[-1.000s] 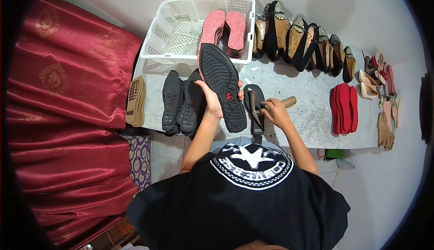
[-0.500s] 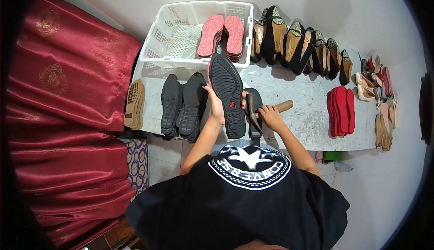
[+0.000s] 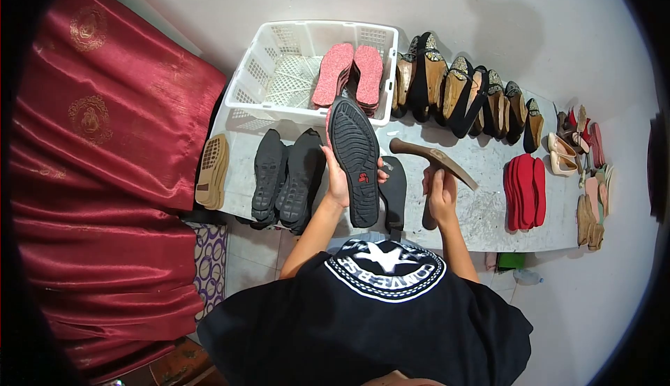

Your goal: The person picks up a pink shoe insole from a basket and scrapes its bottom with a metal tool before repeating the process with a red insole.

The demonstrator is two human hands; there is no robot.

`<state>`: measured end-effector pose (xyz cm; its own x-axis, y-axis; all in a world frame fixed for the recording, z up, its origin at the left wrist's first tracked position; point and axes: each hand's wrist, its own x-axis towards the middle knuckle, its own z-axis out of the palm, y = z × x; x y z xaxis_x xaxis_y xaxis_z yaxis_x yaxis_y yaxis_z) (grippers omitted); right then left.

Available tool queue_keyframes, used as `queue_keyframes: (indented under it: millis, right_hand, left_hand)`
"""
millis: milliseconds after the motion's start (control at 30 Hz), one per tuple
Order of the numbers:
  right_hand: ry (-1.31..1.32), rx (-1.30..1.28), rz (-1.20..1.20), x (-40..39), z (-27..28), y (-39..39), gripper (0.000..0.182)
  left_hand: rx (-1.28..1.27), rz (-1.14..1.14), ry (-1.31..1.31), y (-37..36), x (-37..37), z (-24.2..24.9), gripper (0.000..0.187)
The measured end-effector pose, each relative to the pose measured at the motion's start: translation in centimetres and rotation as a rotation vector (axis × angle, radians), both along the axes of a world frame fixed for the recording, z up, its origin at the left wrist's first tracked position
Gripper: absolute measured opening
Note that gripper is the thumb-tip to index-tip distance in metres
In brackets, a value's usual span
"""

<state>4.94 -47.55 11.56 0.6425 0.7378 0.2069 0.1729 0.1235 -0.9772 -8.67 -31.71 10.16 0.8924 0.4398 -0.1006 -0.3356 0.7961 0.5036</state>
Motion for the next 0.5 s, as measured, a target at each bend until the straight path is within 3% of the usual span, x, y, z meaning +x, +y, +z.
queue_keyframes:
  millis: [67, 100, 200, 233, 333, 500]
  right_hand:
    - [-0.100, 0.240, 0.015, -1.5, 2.7, 0.1, 0.033]
    - [-0.273, 0.247, 0.112, -1.3, 2.9, -0.3, 0.042]
    - [-0.455, 0.125, 0.214, -2.5, 4.2, -1.1, 0.043]
    - [-0.499, 0.035, 0.224, -3.0, 5.2, -1.0, 0.038]
    - [-0.564, -0.057, 0.293, -4.1, 5.3, -0.2, 0.037]
    - [-0.544, 0.058, 0.222, -4.8, 5.0, -0.1, 0.036]
  left_hand:
    - [0.003, 0.023, 0.040, -0.2, 0.2, 0.8, 0.099]
    - [-0.019, 0.016, 0.015, -0.3, 0.3, 1.1, 0.098]
    - [-0.060, 0.145, 0.160, -0.9, 0.8, 2.6, 0.098]
    - [-0.063, 0.081, 0.092, -0.8, 0.6, 2.4, 0.097]
    - [-0.011, 0.071, 0.113, -0.7, 0.6, 1.7, 0.096]
    - [-0.049, 0.104, 0.122, -0.8, 0.3, 1.8, 0.096]
